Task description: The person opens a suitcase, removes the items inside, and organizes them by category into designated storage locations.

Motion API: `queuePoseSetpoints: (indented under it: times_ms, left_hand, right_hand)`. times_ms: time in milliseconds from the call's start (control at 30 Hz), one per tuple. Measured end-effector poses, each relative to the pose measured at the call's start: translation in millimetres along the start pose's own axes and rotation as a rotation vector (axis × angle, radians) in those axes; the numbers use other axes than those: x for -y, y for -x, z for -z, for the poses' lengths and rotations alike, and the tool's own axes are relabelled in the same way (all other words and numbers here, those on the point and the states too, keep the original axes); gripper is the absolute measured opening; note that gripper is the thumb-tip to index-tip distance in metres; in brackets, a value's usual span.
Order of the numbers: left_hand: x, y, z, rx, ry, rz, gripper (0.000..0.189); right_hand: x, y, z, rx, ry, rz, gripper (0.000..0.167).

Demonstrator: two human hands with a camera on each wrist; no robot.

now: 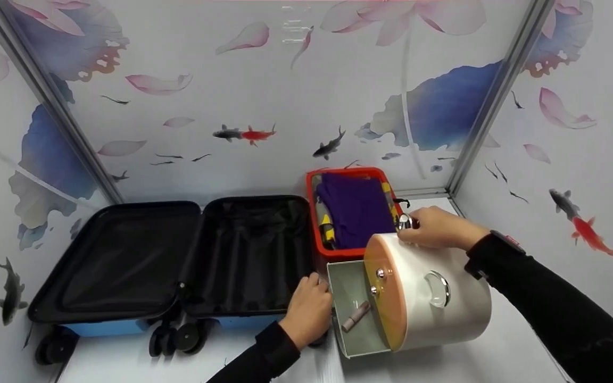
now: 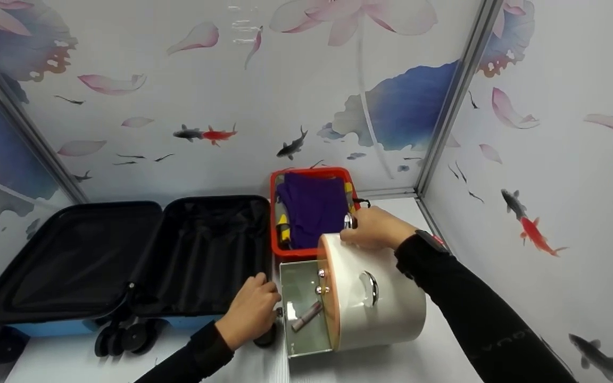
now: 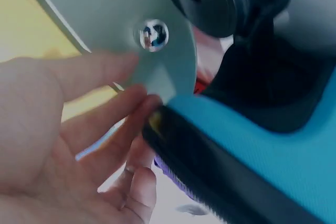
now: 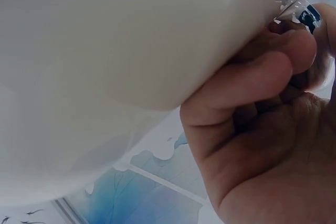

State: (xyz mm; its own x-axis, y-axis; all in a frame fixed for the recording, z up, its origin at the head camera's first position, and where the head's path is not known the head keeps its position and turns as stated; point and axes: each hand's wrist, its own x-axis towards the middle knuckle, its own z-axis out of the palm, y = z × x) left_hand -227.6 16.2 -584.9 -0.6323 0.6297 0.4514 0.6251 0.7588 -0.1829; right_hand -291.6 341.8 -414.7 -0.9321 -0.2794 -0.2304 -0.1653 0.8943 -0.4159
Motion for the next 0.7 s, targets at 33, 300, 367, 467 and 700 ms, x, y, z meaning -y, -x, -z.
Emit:
queuePoseSetpoints:
  times_ms: [33,300,367,467,700]
  left_hand:
    - [-1.3,0.8,-2.2,-0.004,-0.034,-0.009,0.027]
    - [-7.6,2.4,-10.9,0.047,-0.169,-0.038,0.025]
    - [-9.6,2.6,-12.6,0.073,-0.197,-0.06,0.022]
    - [-12.0,1.9,-16.1,0.064,-0.225,-0.082,0.02]
    - [-15.2,-2.4,-21.9,-0.095,-0.175,-0.092,0.022]
  right_hand:
    - [0,-0.4,-1,0.001,-0.001,0.002,0.027]
    - [-1,0.3,-2,-0.028,0.033,0.02,0.028]
    - [-1,1.8,-2,-0.034,0.034,0.03,0.029]
    - [0,3.9,-1,-0.043,0.03,0.048,0.033]
    - [3,4.3,-2,-0.096,0.013,0.027,0.038]
